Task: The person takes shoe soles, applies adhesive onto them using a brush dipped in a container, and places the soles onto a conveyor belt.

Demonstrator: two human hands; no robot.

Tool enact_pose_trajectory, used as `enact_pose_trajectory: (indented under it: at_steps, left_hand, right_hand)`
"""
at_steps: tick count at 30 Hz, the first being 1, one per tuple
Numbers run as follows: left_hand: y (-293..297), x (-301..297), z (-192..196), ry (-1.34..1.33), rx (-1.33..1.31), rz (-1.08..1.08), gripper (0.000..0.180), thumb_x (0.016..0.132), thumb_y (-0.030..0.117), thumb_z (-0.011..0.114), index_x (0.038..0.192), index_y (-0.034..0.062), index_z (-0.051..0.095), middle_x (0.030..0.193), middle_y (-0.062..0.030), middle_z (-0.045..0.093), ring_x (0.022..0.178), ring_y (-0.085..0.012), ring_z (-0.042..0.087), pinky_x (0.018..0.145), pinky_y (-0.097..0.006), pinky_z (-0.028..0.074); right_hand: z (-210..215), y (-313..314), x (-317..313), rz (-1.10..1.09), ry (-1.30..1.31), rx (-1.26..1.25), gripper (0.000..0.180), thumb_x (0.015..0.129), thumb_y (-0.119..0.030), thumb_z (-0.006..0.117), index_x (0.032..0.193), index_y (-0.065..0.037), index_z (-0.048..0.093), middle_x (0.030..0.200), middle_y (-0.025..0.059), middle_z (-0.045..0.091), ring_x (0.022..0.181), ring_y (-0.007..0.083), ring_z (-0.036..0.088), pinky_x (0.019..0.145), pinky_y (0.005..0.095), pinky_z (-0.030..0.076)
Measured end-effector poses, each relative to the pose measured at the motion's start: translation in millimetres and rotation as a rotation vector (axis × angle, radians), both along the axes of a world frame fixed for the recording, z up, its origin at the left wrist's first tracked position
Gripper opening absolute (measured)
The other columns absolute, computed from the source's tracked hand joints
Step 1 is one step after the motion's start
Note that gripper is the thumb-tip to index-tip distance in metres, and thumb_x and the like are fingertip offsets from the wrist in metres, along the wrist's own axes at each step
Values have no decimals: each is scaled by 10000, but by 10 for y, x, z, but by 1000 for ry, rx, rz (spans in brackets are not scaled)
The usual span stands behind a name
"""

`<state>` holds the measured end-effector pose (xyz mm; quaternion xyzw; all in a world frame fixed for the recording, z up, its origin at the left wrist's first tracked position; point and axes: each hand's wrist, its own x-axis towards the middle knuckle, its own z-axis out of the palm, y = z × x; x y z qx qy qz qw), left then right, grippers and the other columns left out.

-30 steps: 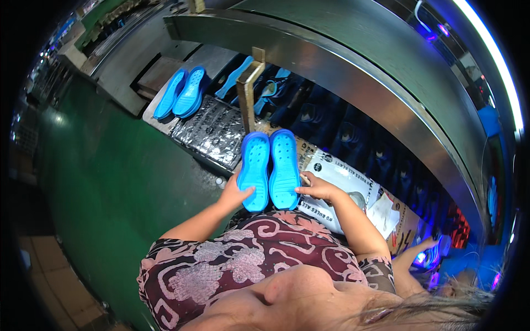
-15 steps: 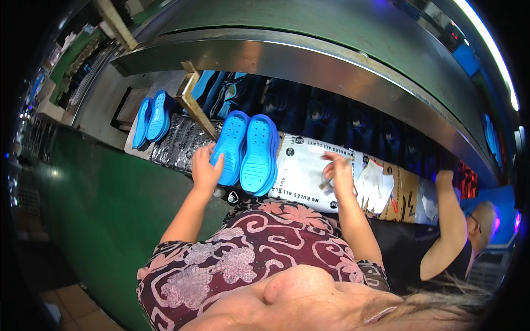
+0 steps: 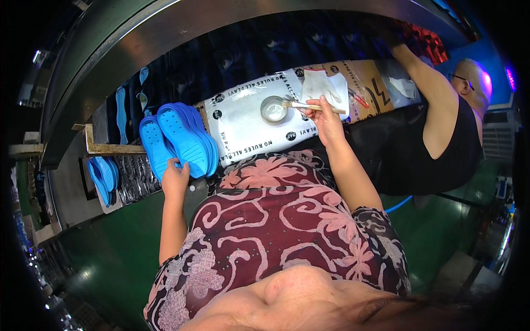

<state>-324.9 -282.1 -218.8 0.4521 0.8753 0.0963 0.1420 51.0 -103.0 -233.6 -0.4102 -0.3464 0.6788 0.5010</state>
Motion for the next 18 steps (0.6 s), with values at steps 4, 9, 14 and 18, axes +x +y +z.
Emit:
enact_pose_trajectory:
  at_steps: [4,9,14,18]
  left_hand:
    - [-18,40,-111,59,59,-14,377,789,247,601,1062,2,516,644,-112,608,602,-290,600,576,-395,466]
    - [-111,-103,-322,-280,242,85,350,801,220,601,1059,-3,523,658,-38,577,546,-148,546,513,-279,438]
    - [-110,-99,-55,-1097,272,255,255,793,165,592,1006,30,555,721,11,574,538,-47,495,458,-178,358]
    - [-84,21,46,-1356,392,382,232,785,140,588,987,37,541,722,10,575,506,-54,487,439,-184,385]
  right_hand:
    - [16,3,-10,29,-107,88,323,911,-285,499,921,21,605,722,45,573,694,103,517,689,231,405]
    - [-14,60,-198,93,-477,250,261,870,-260,568,827,-16,651,659,13,575,621,71,504,593,207,389]
    - [-156,125,-439,59,-666,460,221,794,-231,641,752,-14,648,640,82,608,569,164,555,547,281,427]
    - [-258,168,-540,35,-739,583,189,758,-197,662,709,-15,653,644,119,619,565,237,590,543,297,442]
